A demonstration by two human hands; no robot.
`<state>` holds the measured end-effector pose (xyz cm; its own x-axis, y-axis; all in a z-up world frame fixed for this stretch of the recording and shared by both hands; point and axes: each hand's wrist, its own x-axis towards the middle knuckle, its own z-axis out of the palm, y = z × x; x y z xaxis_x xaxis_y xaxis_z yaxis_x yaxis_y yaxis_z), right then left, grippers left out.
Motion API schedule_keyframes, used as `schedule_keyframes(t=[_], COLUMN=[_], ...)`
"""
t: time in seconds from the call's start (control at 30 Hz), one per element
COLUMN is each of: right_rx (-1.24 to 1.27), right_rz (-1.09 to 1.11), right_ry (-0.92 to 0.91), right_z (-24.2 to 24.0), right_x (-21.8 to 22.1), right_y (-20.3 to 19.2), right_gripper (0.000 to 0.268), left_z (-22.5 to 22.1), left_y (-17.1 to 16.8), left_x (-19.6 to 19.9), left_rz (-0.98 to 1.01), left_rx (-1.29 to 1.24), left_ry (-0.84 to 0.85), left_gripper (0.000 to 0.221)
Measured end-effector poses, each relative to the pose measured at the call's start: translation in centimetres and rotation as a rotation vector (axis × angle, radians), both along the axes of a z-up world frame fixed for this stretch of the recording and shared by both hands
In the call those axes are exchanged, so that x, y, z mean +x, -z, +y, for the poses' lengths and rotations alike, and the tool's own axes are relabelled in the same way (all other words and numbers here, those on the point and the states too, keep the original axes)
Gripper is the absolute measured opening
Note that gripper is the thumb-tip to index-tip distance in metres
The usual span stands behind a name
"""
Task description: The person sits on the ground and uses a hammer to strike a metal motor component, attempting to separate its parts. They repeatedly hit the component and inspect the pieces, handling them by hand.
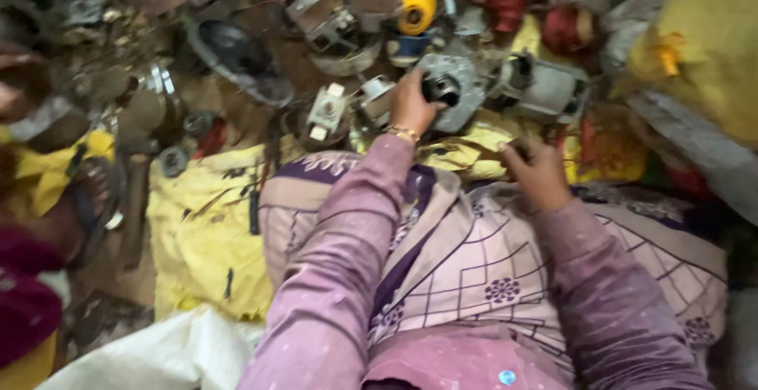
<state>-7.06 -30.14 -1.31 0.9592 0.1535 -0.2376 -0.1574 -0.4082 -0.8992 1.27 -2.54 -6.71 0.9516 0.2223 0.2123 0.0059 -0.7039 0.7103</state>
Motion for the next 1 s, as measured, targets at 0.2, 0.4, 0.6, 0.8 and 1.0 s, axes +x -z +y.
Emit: schedule_keyframes(t=[0.2,0.4,0.6,0.8,1.0], right_rx=[-0.142,-0.254,-0.226,-0.450,-0.337], right_rz=[-0.286,-0.313,-0.231,-0.391,-0.264], right_ry=[-0.029,-0.007,0.047,-0.032,0.000], right_z=[-3.8,-5.3,-3.5,-3.1,-3.4], right_x=[2.1,1.6,0.8,-0.4,-0.7], right_y=[6.9,9.0,7.2,6.6,6.9], right_gripper=[0.038,0.043,0.043,0.039,0.044], left_z=[-1.0,12.5,29.2,24.5,24.9], left_y=[-8.6,-15.5,-6.3,3.9,1.2], left_x=[-2.3,-10.8,-25.4,-27.6,-27.4], left_rz=[-0.098,-0.226,0.034,0.192,0.255], left_rx=[-0.126,-0.288,0.010,-0.014,0.338], left_ry=[0.000,-0.110,-0.924,-0.728,-0.485], left_gripper=[0.083,0.053,0.033,0.046,0.039])
